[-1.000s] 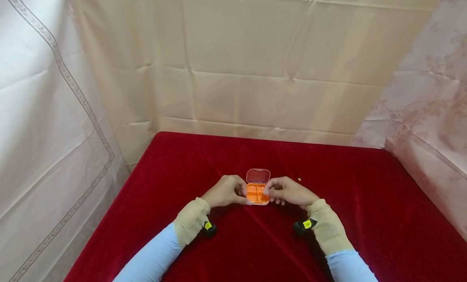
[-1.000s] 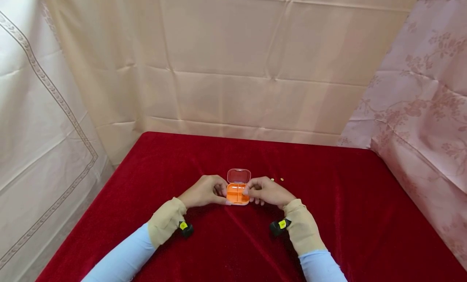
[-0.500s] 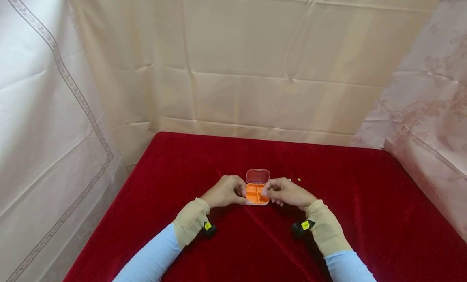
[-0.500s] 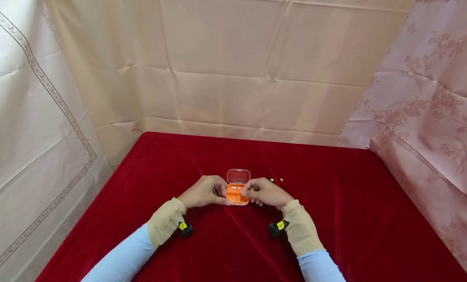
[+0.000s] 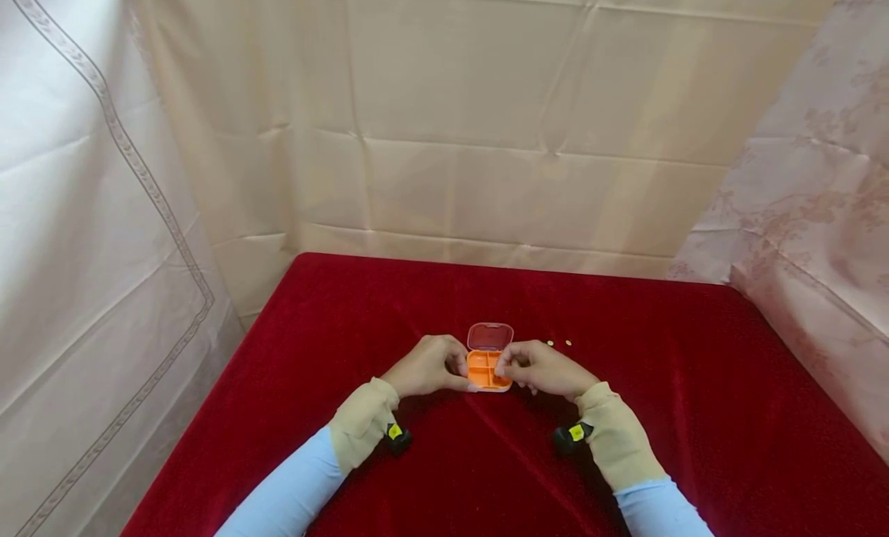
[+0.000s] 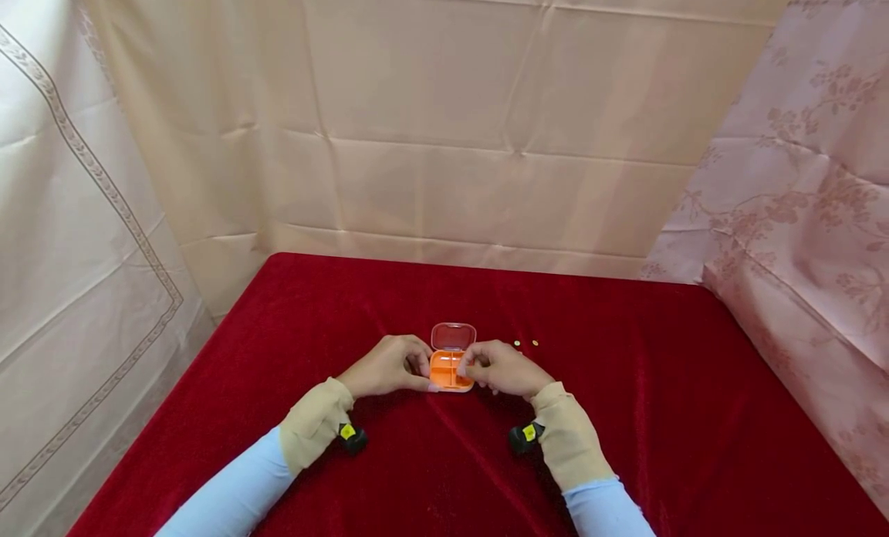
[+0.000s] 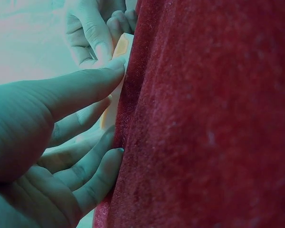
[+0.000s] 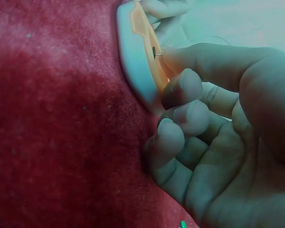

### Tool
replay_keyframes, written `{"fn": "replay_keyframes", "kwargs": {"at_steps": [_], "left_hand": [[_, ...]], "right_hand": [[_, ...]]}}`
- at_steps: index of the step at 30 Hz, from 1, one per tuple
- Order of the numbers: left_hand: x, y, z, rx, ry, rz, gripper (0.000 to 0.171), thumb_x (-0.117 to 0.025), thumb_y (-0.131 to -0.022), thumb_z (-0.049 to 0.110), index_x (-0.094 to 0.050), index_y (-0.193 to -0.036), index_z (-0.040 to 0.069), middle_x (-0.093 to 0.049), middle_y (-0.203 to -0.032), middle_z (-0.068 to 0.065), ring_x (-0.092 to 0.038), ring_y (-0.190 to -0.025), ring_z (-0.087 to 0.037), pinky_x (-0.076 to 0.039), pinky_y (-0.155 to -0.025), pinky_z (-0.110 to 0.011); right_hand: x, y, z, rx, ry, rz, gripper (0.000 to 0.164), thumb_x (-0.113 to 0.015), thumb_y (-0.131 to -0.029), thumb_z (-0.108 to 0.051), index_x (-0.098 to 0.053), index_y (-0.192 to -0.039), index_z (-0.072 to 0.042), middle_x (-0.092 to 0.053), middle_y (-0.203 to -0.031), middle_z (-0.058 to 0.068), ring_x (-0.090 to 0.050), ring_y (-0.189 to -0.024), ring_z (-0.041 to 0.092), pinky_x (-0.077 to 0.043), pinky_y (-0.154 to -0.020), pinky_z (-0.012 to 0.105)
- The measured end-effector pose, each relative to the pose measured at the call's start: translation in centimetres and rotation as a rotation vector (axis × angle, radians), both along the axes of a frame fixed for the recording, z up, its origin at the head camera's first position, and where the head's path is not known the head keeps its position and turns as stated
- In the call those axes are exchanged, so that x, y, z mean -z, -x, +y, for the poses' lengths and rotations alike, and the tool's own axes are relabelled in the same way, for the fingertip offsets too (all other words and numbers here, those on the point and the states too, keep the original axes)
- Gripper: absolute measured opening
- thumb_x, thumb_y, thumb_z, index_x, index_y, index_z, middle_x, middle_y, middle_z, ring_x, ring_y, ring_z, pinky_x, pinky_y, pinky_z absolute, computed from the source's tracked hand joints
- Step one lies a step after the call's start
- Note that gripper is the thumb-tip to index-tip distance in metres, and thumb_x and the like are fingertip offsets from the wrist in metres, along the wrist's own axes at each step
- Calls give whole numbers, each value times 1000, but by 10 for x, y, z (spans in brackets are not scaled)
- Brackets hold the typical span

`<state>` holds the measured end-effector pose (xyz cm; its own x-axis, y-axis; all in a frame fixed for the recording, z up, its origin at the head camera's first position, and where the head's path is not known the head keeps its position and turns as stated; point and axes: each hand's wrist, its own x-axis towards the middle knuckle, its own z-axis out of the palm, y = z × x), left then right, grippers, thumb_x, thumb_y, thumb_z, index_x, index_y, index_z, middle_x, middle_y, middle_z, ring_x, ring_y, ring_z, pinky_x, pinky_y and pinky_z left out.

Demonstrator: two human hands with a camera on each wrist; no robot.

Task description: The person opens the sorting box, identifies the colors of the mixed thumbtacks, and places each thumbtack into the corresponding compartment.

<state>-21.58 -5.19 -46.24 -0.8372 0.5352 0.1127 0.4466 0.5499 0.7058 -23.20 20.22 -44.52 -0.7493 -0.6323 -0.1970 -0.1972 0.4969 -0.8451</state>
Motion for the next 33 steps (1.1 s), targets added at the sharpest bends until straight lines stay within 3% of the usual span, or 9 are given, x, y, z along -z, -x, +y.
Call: {"fn": "replay_keyframes", "kwargs": {"at_steps": [12,18,20,26,29,33], "left_hand": [[-2,-1,-1,20,-6,-2,20,-84,-75,30,-66,-74,20,-64,-105,-1,-61,-85,-5,-48,-74,-17],[-2,0,-1,21,-13,6,21,-84,-74,30,-66,-75,20,-64,-103,1,-61,-83,-4,-48,-73,-17],[-2,1,0,22,-16,7,21,-85,-74,30,-66,-76,19,-64,-102,2,-62,-82,-5,-49,-72,-17],[-2,4,1,27,-23,11,22,-85,-74,29,-67,-80,17,-63,-97,6,-63,-79,-5,-49,-70,-17],[-2,3,0,33,-33,16,22,-85,-74,29,-67,-78,17,-64,-100,2,-63,-79,-7,-49,-71,-18],[-2,3,-3,31,-27,12,21,-84,-75,30,-67,-76,19,-65,-110,-1,-63,-82,-7,-49,-72,-19]], "right_hand": [[-4,-5,-2,-28,-13,11,13,-64,-95,-18,-66,-95,-5,-54,-73,6,-47,-63,13,-43,-51,27],[-7,3,9,-23,-3,22,21,-63,-96,-25,-66,-99,-5,-56,-77,7,-49,-65,16,-45,-52,30],[-13,8,25,53,24,32,27,-64,-95,-29,-65,-102,-4,-57,-79,9,-51,-66,17,-46,-53,30],[-34,18,82,432,209,8,34,-64,-95,-27,-60,-111,2,-55,-81,7,-48,-62,12,-43,-54,27],[-35,20,96,500,180,3,34,-63,-97,-26,-58,-114,4,-55,-81,3,-47,-61,10,-43,-55,27],[-25,22,95,493,65,-20,39,-61,-98,-26,-57,-120,6,-57,-86,8,-48,-61,10,-47,-58,30]]}}
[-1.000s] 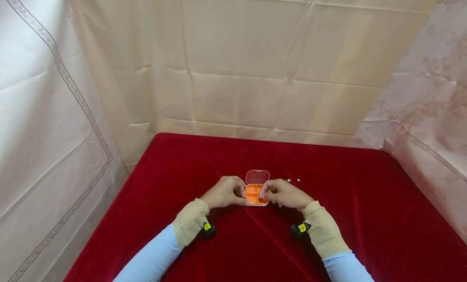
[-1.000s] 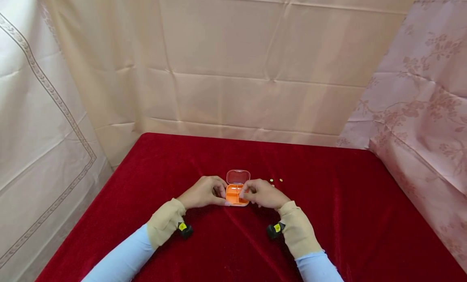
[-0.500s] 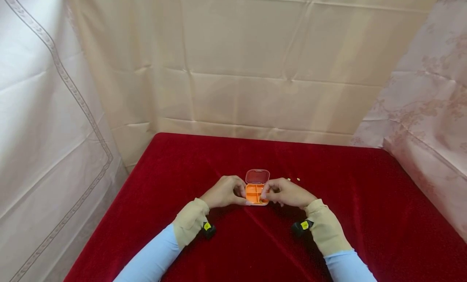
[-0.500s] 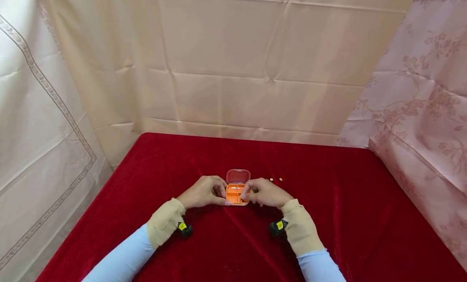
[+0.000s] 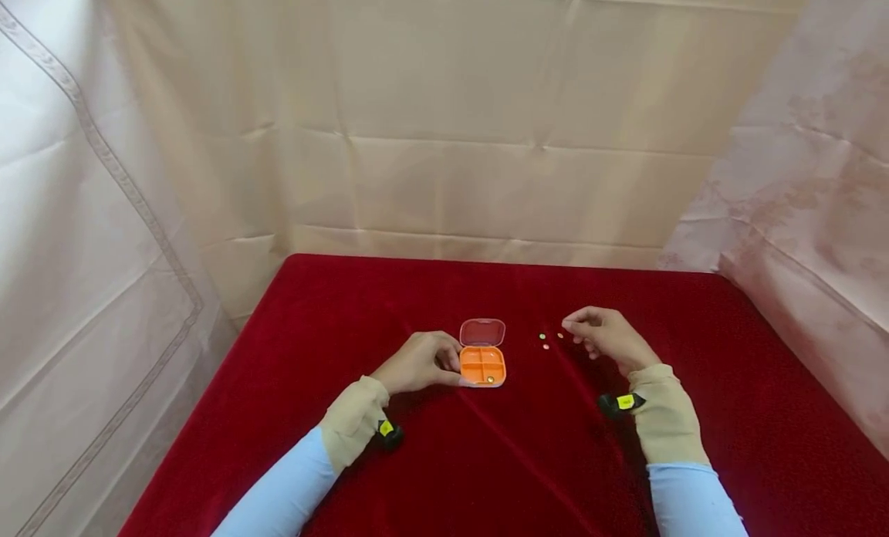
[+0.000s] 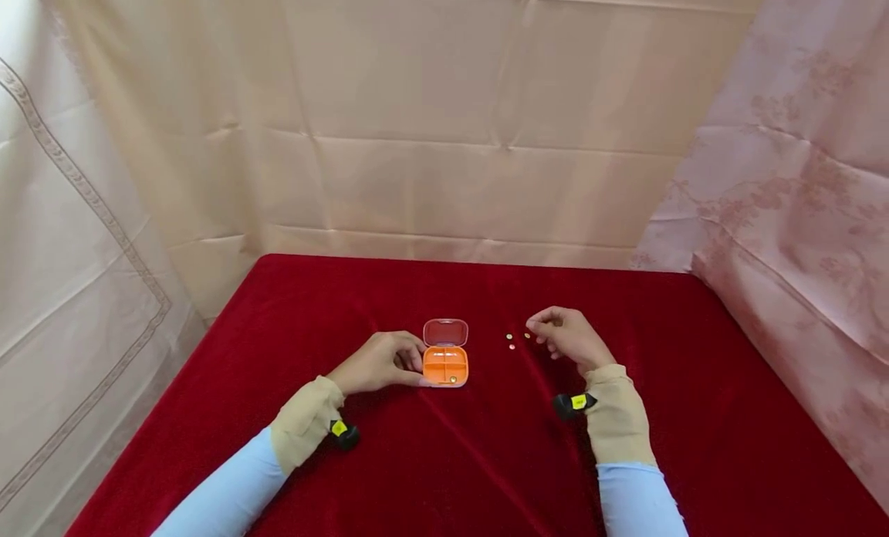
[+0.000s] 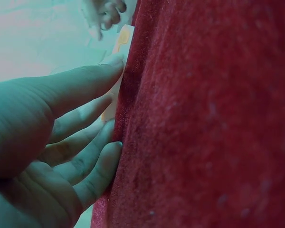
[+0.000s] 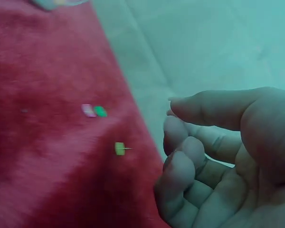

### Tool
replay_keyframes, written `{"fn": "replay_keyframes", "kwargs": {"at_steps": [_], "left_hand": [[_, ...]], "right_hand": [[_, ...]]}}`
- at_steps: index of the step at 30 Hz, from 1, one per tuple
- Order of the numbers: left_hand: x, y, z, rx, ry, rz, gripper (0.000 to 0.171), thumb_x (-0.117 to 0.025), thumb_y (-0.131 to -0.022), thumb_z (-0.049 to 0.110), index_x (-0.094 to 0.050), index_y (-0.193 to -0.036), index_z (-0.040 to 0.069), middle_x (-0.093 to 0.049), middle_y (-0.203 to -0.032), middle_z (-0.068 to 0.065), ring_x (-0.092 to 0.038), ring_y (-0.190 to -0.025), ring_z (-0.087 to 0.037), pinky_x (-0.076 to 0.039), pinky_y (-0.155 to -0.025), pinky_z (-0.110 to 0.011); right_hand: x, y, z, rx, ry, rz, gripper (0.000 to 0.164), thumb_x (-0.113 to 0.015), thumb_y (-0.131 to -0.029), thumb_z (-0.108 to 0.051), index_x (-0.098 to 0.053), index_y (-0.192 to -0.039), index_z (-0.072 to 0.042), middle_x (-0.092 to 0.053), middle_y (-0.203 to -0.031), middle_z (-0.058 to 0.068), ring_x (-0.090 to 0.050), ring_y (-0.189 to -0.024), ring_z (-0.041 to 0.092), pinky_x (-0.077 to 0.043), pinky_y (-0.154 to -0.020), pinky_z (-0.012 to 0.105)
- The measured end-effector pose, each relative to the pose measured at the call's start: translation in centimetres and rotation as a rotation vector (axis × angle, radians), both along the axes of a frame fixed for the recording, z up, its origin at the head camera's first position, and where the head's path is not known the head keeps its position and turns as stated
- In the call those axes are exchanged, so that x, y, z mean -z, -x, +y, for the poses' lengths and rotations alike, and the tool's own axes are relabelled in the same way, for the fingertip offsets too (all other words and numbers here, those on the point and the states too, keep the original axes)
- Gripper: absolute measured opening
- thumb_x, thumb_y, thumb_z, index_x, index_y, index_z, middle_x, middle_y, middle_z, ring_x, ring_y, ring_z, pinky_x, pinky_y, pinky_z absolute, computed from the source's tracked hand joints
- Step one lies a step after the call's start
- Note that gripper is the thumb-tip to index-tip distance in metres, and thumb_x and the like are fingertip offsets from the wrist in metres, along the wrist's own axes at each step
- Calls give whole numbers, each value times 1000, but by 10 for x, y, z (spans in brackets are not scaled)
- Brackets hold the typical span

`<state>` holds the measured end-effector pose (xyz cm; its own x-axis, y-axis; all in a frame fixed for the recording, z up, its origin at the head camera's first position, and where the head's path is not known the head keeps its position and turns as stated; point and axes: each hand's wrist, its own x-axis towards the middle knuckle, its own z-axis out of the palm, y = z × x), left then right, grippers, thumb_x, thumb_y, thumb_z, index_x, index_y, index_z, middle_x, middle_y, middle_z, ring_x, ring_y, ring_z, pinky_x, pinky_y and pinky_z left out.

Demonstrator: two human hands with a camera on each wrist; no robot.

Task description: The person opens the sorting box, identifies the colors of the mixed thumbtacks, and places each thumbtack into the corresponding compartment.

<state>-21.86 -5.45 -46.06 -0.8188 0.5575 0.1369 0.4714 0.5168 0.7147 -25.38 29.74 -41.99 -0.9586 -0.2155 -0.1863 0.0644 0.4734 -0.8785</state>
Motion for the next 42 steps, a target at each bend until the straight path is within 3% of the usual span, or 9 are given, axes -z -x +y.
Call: {"fn": "replay_keyframes", "kwargs": {"at_steps": [5,14,18,28,38,42], "left_hand": [[2,0,-4,-7,10,-3,21,-84,-75,32,-67,-76,19,-64,-112,0,-63,-84,-7,-49,-73,-19],[5,3,-9,-3,-19,26,23,-84,-74,34,-66,-76,21,-65,-109,1,-63,-82,-6,-50,-71,-19],[7,4,-9,0,-26,28,23,-84,-74,34,-66,-77,20,-65,-109,2,-63,-81,-6,-50,-70,-20],[5,2,-5,13,-16,14,23,-84,-75,31,-67,-80,17,-65,-104,1,-63,-81,-8,-50,-72,-21],[4,2,-1,32,-9,23,20,-83,-76,28,-65,-78,19,-65,-106,0,-63,-83,-8,-50,-73,-21],[4,2,0,33,-7,18,20,-83,-77,29,-65,-78,20,-65,-106,0,-63,-83,-8,-50,-74,-21]], "right_hand": [[14,5,-10,48,-44,-58,34,-59,-99,-21,-58,-120,5,-59,-87,11,-51,-59,10,-51,-56,31],[22,11,-18,77,-162,-8,27,-62,-96,-23,-63,-109,1,-60,-81,8,-50,-58,12,-49,-53,32],[26,13,-18,127,-204,11,23,-63,-95,-21,-62,-107,-1,-60,-78,8,-52,-57,13,-50,-51,32],[30,9,-13,210,-181,-22,18,-60,-97,-15,-64,-105,0,-61,-76,9,-52,-52,11,-51,-51,33],[30,6,-9,198,-176,-15,18,-59,-97,-16,-63,-105,0,-60,-77,10,-52,-54,13,-51,-51,32],[31,5,-3,163,-122,-39,21,-57,-99,-16,-62,-108,2,-60,-77,9,-51,-55,12,-50,-52,31]]}}
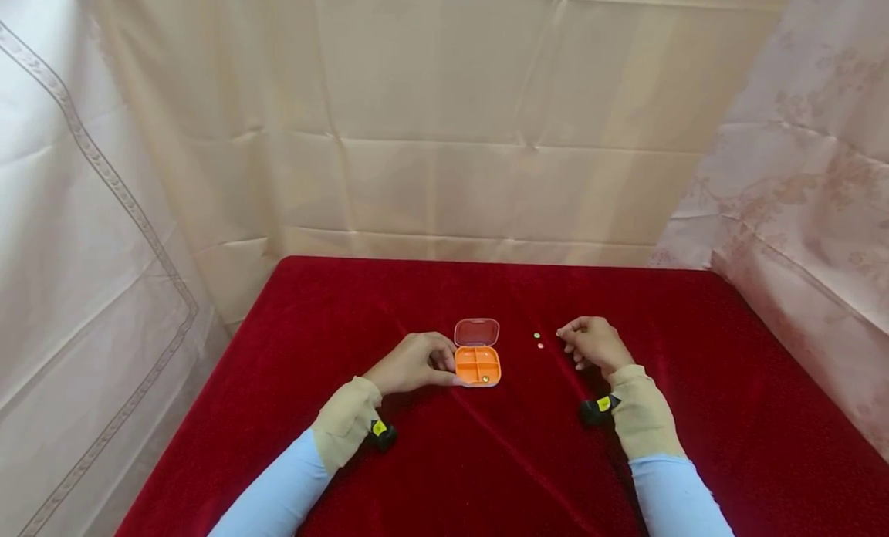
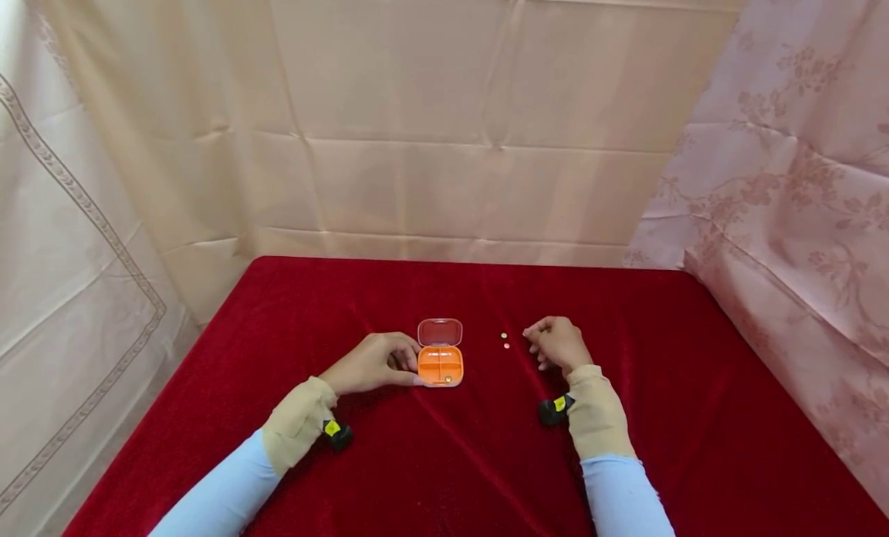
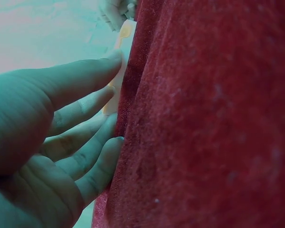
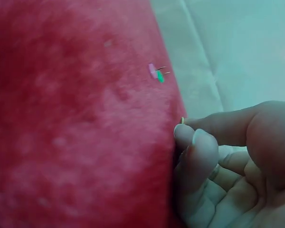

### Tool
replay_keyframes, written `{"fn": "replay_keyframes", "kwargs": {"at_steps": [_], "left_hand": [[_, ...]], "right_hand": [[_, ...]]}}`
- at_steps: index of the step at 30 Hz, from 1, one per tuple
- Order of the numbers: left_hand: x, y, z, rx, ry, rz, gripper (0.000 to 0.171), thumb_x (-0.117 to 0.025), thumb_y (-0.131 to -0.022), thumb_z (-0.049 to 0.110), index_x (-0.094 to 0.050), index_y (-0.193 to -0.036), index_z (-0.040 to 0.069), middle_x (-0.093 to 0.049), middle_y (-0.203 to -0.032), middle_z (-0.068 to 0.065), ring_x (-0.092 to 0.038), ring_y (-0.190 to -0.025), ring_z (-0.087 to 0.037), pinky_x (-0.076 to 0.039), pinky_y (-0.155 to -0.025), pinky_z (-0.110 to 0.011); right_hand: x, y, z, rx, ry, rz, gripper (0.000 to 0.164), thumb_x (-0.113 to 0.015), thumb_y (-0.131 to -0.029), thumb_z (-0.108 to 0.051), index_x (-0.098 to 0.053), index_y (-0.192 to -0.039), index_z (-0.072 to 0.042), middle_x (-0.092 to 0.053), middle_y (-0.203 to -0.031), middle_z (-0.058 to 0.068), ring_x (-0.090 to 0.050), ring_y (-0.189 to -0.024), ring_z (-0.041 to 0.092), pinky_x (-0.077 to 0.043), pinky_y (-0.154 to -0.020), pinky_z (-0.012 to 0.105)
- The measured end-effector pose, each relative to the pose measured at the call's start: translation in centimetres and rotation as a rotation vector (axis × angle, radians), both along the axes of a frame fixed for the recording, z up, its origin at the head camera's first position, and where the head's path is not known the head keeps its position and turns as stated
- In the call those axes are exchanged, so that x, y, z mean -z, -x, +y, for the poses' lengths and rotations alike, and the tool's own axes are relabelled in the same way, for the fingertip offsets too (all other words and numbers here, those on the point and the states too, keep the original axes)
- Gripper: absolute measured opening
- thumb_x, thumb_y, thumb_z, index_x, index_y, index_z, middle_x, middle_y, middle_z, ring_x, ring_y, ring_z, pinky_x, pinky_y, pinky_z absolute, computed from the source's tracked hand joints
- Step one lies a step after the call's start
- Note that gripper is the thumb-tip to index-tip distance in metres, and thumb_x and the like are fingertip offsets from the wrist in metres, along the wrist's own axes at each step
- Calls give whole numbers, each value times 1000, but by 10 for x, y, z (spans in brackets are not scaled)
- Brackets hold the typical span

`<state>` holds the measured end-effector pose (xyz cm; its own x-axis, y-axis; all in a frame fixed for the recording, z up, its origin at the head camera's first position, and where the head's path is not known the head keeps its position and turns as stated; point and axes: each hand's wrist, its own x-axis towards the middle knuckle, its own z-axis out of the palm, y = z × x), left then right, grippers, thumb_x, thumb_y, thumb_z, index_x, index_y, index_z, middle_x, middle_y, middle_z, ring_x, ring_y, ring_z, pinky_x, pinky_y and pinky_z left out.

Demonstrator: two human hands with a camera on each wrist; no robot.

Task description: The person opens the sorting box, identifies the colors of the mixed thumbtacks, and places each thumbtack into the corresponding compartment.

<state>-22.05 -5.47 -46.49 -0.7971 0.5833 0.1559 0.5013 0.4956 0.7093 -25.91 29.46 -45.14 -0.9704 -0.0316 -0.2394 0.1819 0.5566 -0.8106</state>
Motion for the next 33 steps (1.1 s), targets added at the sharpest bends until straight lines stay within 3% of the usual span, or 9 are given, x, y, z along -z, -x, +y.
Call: {"fn": "replay_keyframes", "kwargs": {"at_steps": [4,10,15,24,28,33], "left_hand": [[0,0,0,-2,-2,2,19,-81,-79,30,-65,-78,20,-66,-106,1,-63,-82,-7,-50,-73,-21],[0,2,0,-3,2,45,18,-79,-81,30,-65,-78,21,-66,-104,2,-61,-80,-5,-49,-71,-19],[-2,2,0,0,0,47,17,-79,-82,29,-64,-78,20,-66,-103,1,-61,-80,-5,-49,-71,-21],[-3,0,0,0,-5,26,17,-78,-82,28,-64,-79,19,-66,-104,0,-61,-80,-6,-49,-73,-22],[-3,-1,0,-3,6,32,16,-78,-83,28,-64,-79,20,-66,-102,2,-61,-79,-5,-49,-71,-22],[-2,-1,0,-4,13,40,17,-78,-83,30,-65,-80,20,-65,-97,5,-60,-78,-5,-49,-69,-21]], "right_hand": [[-1,0,6,-39,146,-23,26,-54,-101,-17,-54,-114,6,-56,-77,6,-47,-57,11,-47,-51,28],[-8,1,9,-126,500,-77,23,-51,-103,-18,-44,-114,0,-50,-74,1,-41,-55,9,-35,-48,23],[-11,3,11,-276,757,-147,8,-41,-106,-10,-48,-109,-9,-51,-75,0,-40,-57,8,-30,-48,20],[-8,5,12,-625,1248,-309,39,-10,-104,6,-45,-115,-7,-49,-84,5,-23,-65,12,-25,-51,18],[-4,4,9,-724,1388,-378,39,-10,-104,4,-45,-120,-6,-47,-88,6,-21,-67,12,-25,-51,17],[1,4,5,-781,1491,-447,43,-5,-107,-3,-45,-121,-5,-46,-90,6,-23,-67,10,-24,-51,16]]}}
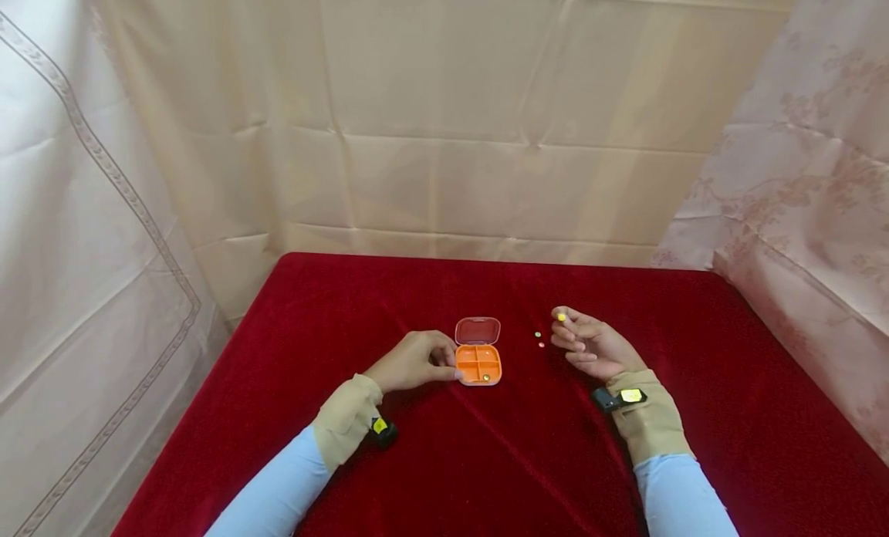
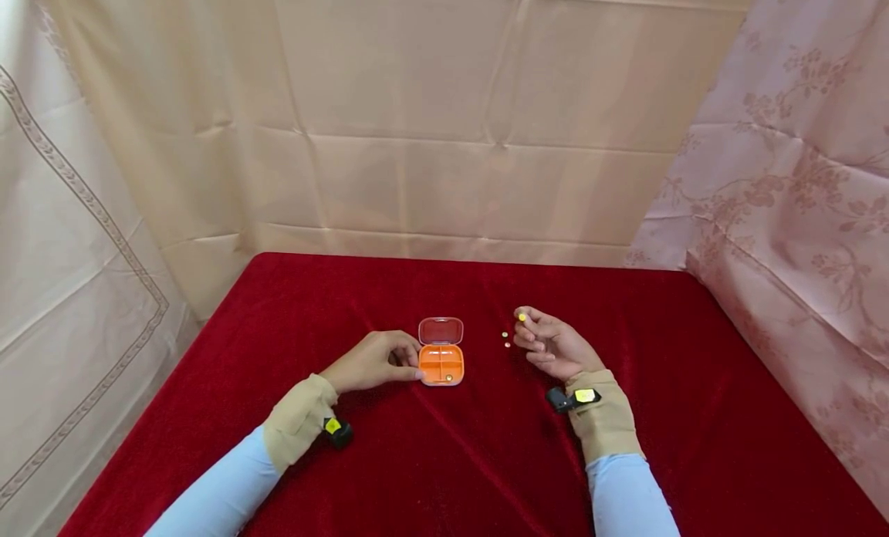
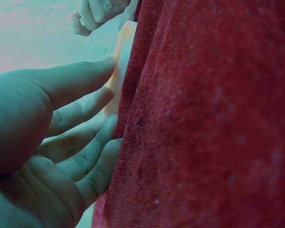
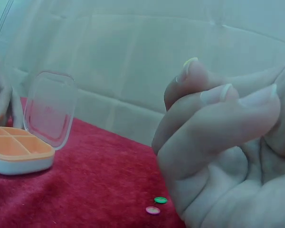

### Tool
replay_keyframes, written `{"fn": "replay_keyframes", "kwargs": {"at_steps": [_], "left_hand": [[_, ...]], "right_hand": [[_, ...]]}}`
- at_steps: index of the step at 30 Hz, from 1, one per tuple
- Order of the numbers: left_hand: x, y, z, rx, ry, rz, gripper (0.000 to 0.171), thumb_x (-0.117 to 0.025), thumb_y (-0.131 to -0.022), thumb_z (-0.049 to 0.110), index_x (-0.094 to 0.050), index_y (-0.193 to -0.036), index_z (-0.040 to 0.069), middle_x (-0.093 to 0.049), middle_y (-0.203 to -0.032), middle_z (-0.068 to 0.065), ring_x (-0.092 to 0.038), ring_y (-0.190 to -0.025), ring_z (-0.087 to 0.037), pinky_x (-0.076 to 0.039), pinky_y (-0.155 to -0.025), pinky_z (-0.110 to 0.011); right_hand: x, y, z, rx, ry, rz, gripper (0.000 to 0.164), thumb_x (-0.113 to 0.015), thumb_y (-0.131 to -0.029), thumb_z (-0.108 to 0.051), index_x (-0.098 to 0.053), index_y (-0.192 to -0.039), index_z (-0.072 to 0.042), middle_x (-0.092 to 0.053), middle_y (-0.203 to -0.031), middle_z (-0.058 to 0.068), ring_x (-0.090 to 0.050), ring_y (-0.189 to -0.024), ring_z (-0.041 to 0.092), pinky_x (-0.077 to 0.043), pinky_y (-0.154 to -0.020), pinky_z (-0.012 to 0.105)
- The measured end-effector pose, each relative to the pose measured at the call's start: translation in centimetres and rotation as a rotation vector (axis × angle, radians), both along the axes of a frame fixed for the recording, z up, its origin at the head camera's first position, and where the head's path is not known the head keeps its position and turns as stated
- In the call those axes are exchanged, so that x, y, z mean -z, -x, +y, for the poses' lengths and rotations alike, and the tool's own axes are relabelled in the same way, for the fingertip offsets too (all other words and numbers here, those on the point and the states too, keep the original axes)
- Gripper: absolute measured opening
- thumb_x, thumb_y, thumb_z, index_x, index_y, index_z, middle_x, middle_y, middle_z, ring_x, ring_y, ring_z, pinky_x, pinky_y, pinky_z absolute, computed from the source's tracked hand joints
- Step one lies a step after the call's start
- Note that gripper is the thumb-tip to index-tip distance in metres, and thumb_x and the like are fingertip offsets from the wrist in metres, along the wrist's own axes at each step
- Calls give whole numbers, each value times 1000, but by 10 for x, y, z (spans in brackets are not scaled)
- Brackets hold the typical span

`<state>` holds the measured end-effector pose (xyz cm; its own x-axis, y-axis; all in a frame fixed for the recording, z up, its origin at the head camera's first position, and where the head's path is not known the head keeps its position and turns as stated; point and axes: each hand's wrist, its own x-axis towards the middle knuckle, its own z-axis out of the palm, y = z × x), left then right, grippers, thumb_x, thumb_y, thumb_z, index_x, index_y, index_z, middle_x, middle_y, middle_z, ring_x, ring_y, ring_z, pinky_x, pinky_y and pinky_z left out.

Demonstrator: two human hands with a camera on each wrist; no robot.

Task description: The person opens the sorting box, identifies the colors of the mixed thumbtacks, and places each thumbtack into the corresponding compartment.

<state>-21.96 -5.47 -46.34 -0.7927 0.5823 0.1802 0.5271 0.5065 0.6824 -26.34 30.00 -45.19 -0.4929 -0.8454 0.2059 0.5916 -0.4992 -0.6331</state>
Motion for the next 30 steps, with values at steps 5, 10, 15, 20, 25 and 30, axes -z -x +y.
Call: {"fn": "replay_keyframes", "kwargs": {"at_steps": [5,10,15,20,25,30], "left_hand": [[2,1,0,-6,13,-11,17,-78,-83,31,-65,-79,21,-64,-95,8,-60,-78,-4,-49,-69,-20],[1,2,0,-12,16,-31,16,-77,-83,30,-64,-81,21,-63,-92,8,-61,-78,-5,-49,-70,-21],[1,2,1,-12,8,-48,16,-78,-83,30,-64,-82,21,-63,-89,7,-61,-77,-5,-49,-70,-21],[2,2,0,-14,8,-47,17,-78,-83,31,-64,-82,21,-64,-89,6,-61,-77,-6,-49,-69,-22],[0,1,0,-23,3,-58,19,-80,-80,31,-65,-82,19,-65,-88,5,-61,-76,-7,-49,-68,-22],[-3,-2,2,-57,-3,-80,31,-84,-73,36,-67,-86,14,-64,-86,3,-61,-77,-12,-49,-68,-21]], "right_hand": [[3,1,-3,-21,33,-5,43,-3,-107,-5,-45,-119,-3,-43,-89,6,-22,-67,10,-23,-49,16],[3,1,-4,-23,20,6,38,-9,-106,-2,-46,-118,-3,-45,-90,7,-22,-67,10,-24,-50,16],[2,0,-4,15,-62,15,45,-7,-107,-3,-51,-116,-2,-46,-89,5,-20,-66,10,-24,-50,16],[0,-2,-5,86,-179,-3,51,-7,-108,-7,-57,-108,-3,-47,-84,2,-18,-65,10,-24,-49,17],[-2,-2,-7,147,-274,-38,46,-13,-109,-11,-59,-103,-6,-46,-81,0,-19,-65,9,-22,-48,18],[-2,-1,-9,167,-318,-32,45,-15,-109,-11,-58,-101,-6,-46,-81,0,-20,-63,9,-21,-48,18]]}}
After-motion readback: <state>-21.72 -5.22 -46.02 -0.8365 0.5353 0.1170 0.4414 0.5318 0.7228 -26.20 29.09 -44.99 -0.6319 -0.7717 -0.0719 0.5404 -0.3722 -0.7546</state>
